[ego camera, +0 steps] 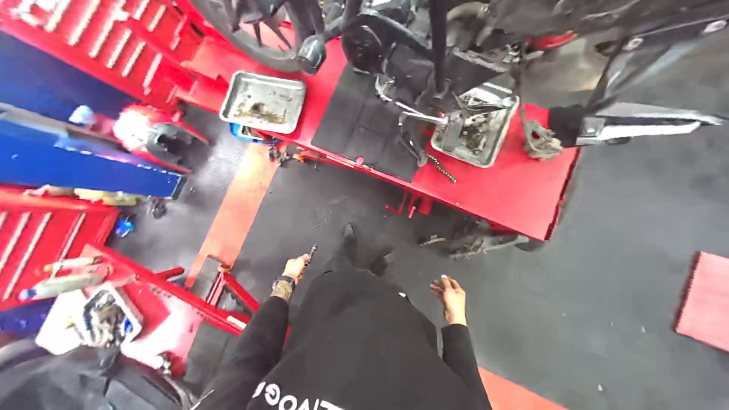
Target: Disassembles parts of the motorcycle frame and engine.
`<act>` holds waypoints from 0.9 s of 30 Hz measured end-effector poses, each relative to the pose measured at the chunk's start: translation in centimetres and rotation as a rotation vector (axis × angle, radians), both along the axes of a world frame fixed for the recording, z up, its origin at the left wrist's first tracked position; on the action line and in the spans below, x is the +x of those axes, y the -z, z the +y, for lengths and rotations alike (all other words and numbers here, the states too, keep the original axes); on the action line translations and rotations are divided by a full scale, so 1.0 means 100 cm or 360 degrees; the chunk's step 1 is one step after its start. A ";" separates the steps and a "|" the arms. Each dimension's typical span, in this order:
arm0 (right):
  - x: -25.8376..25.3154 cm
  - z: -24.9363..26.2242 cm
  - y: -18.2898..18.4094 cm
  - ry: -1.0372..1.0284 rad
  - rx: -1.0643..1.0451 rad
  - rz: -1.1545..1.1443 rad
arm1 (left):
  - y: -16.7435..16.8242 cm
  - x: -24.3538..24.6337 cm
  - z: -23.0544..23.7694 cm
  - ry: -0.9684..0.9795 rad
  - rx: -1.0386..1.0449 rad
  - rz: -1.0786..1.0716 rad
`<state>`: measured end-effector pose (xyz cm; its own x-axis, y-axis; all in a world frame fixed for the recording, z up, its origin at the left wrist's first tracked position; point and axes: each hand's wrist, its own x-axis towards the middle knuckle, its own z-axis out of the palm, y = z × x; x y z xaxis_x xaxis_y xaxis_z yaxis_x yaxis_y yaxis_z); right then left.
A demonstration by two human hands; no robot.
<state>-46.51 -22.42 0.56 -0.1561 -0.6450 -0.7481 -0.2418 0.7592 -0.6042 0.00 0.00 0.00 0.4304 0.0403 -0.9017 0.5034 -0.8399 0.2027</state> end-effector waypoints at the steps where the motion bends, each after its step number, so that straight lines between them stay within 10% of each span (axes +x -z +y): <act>1: -0.009 -0.005 0.004 -0.0040 -0.0023 0.0026 | -0.005 -0.010 0.010 -0.0025 0.0033 -0.0002; 12: -0.095 0.081 0.060 -0.1053 0.0586 0.0695 | -0.034 -0.045 0.123 -0.0608 -0.0031 -0.0052; 21: 0.055 0.094 0.038 -0.0897 0.0471 0.0582 | -0.001 0.037 0.198 -0.0726 -0.0020 -0.0045; 27: 0.196 0.059 0.037 -0.1332 0.0243 0.0600 | 0.025 0.111 0.245 -0.0047 0.0115 -0.0102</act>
<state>-26.91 -16.53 -3.15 0.0657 -0.5560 -0.8286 -0.9066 0.3136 -0.2823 11.11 24.53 -2.50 0.4846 0.1175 -0.8668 0.5162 -0.8384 0.1749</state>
